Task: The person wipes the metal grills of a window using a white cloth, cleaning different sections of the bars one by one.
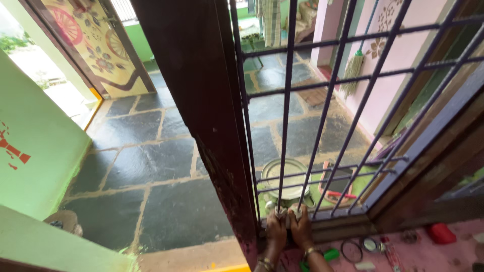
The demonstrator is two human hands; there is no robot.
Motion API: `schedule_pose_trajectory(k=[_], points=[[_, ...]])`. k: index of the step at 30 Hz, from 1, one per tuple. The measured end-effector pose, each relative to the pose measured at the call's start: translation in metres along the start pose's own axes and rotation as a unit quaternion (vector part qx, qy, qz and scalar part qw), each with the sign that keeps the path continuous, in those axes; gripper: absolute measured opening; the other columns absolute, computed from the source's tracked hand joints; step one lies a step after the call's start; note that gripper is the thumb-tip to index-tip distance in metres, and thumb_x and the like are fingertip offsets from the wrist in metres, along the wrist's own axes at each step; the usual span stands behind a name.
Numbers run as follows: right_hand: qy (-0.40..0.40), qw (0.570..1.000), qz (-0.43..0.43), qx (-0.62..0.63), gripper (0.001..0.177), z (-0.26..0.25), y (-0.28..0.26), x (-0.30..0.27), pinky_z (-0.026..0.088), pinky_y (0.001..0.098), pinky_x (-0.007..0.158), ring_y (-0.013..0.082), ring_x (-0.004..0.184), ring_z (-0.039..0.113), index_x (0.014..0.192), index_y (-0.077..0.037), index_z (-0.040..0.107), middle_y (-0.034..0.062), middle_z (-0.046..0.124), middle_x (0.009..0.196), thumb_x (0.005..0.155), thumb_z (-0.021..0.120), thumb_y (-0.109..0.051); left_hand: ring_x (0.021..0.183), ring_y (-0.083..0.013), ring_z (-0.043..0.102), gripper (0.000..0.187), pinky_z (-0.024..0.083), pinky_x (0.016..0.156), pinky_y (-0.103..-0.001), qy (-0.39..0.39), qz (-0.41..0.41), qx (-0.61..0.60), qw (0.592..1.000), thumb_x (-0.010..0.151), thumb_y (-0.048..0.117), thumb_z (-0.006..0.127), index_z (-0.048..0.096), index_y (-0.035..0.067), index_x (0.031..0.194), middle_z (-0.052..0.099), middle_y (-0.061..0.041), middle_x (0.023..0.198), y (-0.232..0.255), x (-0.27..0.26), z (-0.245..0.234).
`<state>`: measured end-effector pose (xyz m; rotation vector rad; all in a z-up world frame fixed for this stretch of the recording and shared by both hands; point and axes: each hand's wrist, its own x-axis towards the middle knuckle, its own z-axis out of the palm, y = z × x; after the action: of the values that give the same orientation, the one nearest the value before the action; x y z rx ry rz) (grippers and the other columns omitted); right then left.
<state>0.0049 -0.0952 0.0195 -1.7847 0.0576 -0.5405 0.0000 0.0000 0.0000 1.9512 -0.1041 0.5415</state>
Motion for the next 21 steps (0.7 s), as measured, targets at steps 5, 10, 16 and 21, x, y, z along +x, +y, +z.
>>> schedule_pose_trajectory(k=[5,10,16,21], points=[[0.007,0.994,0.105,0.021,0.019,0.000,0.006,0.006,0.052,0.0324,0.064,0.0141,0.071,0.062,0.104,-0.005,0.062,0.0089,0.069,0.081,0.096,0.068,-0.022,0.084,-0.0367,0.068,0.025,0.052,0.071,-0.045,-0.039,-0.100,-0.058,0.992,0.100,0.027,0.058,0.062,0.003,0.100,0.067,-0.018,0.090,0.022,0.015,-0.002],[0.033,0.989,0.007,0.143,0.019,-0.010,-0.020,0.041,0.051,0.0282,0.065,0.0095,0.075,0.060,0.108,-0.006,0.061,0.0025,0.064,0.084,0.096,0.067,-0.020,0.074,-0.0382,0.064,0.027,0.048,0.065,-0.048,0.040,-0.047,-0.126,0.990,0.101,0.024,0.056,0.059,-0.002,0.093,0.064,-0.020,0.079,0.056,0.033,0.002],[0.014,0.995,-0.004,0.095,0.014,-0.003,0.009,0.022,0.050,0.0286,0.062,0.0096,0.071,0.059,0.103,-0.007,0.061,0.0019,0.065,0.080,0.098,0.065,-0.019,0.082,-0.0437,0.065,0.034,0.048,0.069,-0.051,0.017,-0.027,-0.066,0.997,0.102,0.027,0.055,0.058,-0.004,0.115,0.066,-0.023,0.087,0.006,0.015,0.015],[-0.009,0.995,0.003,0.099,0.014,0.005,0.031,0.012,0.051,0.0290,0.065,0.0106,0.074,0.060,0.101,-0.008,0.059,0.0023,0.065,0.081,0.099,0.064,-0.020,0.091,-0.0472,0.064,0.032,0.049,0.075,-0.052,-0.008,-0.034,-0.020,0.999,0.103,0.027,0.052,0.059,-0.002,0.112,0.067,-0.026,0.095,-0.013,-0.002,0.014]])
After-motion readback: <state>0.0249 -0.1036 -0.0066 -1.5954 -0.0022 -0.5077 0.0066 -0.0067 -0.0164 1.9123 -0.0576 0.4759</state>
